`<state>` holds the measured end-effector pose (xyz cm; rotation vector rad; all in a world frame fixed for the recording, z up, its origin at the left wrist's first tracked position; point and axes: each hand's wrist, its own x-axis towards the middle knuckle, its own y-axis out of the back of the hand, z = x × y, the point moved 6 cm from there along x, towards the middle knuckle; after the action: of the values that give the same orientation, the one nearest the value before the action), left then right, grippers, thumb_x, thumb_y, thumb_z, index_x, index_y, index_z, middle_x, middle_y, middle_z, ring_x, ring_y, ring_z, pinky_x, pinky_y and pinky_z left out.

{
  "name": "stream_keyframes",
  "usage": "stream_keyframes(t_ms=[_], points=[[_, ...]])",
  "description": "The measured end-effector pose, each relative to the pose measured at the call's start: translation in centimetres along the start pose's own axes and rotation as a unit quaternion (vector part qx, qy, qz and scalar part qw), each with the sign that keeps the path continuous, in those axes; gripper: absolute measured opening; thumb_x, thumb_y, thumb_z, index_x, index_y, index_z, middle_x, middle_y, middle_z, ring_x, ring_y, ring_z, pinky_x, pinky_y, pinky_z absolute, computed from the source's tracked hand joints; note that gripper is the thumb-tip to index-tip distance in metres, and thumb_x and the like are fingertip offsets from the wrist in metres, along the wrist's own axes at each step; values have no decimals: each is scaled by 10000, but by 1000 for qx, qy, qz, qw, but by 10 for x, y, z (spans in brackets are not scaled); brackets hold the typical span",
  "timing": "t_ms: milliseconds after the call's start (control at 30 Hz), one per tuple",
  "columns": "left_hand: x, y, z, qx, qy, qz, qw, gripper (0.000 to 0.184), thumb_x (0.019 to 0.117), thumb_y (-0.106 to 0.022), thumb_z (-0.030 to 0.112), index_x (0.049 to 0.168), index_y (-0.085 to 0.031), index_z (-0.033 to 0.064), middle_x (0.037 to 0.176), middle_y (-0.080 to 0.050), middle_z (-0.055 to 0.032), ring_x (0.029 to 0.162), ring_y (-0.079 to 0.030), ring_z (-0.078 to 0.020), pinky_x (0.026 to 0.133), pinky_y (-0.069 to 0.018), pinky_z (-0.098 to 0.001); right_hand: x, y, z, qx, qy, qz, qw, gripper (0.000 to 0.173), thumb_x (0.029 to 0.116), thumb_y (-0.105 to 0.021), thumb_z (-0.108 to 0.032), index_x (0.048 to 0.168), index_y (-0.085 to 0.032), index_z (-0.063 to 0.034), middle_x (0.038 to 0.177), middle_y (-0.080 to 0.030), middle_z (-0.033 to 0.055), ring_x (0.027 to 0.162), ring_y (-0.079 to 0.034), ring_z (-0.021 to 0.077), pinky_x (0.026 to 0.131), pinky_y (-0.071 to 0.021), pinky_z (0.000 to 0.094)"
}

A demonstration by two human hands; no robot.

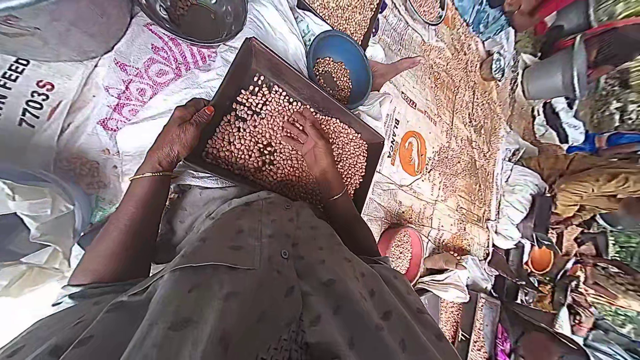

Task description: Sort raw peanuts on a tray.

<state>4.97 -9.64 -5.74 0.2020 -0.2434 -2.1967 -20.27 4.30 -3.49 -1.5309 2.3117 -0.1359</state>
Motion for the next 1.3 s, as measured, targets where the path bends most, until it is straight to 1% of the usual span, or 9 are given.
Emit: stream_keyframes(t_ms=[100,367,500,700,833,933,1067,1233,1300], points=[[-1,0,0,-10,6,5,1000,395,1095,-363,340,1165,-628,56,979,-631,-22,848,-592,-6,818,-510,-276,-13,4,-25,-8,12,51,999,482,1137,-311,-309,1606,-318,-199,1610,-427,58,1308,-601,255,969,-574,431],[0,0,0,-9,9,-1,1000,405,1097,-356,333,1181,-618,36,998,-627,-49,873,-589,-28,836,-508,-309,-21,-139,50,-175,-70,-329,925,520,1058,-481,-50,1527,-344,128,1505,-489,291,1385,-527,284,1172,-405,357],[-1,0,-3,-34,16,5,999,379,1108,-354,318,1166,-629,63,991,-630,-12,863,-590,-1,827,-512,-272,21,-111,47,-37,-96,-151,983,445,1102,-374,-114,1525,-346,24,1390,-574,228,1140,-680,279,965,-578,411],[0,-1,-2,-49,12,1,999,364,1105,-369,298,1162,-642,65,1032,-639,-19,913,-596,-15,863,-498,-280,-21,3,-43,-74,64,101,990,362,1107,-391,-166,1442,-514,-102,1447,-592,84,1168,-692,236,951,-596,404],[-1,-1,-2,-22,12,-14,1000,409,1098,-387,345,1169,-655,44,1077,-652,-74,959,-613,-97,892,-497,-385,-88,96,-81,-397,209,317,836,366,1012,-571,-80,1355,-574,47,1326,-625,186,1150,-654,215,959,-562,343],[1,-4,-1,-18,-8,-54,998,347,1065,-488,292,1187,-665,20,1178,-642,-114,1059,-617,-160,959,-492,-444,-134,140,-81,-551,82,415,719,471,998,-663,-192,1341,-573,117,1275,-594,324,1071,-640,361,916,-531,440],[-1,-4,0,-50,37,-49,997,360,1086,-419,288,1180,-661,37,1128,-641,-45,988,-602,-63,905,-504,-346,-157,157,-28,-371,-4,365,854,442,1121,-394,-275,1137,-689,54,954,-706,98,858,-657,44,838,-541,256],[-19,8,-15,-283,193,27,939,345,1114,-344,320,1065,-659,188,842,-711,68,731,-685,-11,632,-589,-221,-168,110,-44,-84,58,318,943,437,1123,-311,-327,1394,-535,-66,1166,-710,32,1052,-692,71,920,-594,293],[-42,11,-14,-391,209,52,895,344,1106,-306,316,1033,-636,252,847,-721,102,734,-689,17,613,-585,-182,-180,77,-73,-32,30,352,935,428,1100,-228,-405,1252,-574,-204,1062,-756,-56,969,-719,24,849,-617,254]])
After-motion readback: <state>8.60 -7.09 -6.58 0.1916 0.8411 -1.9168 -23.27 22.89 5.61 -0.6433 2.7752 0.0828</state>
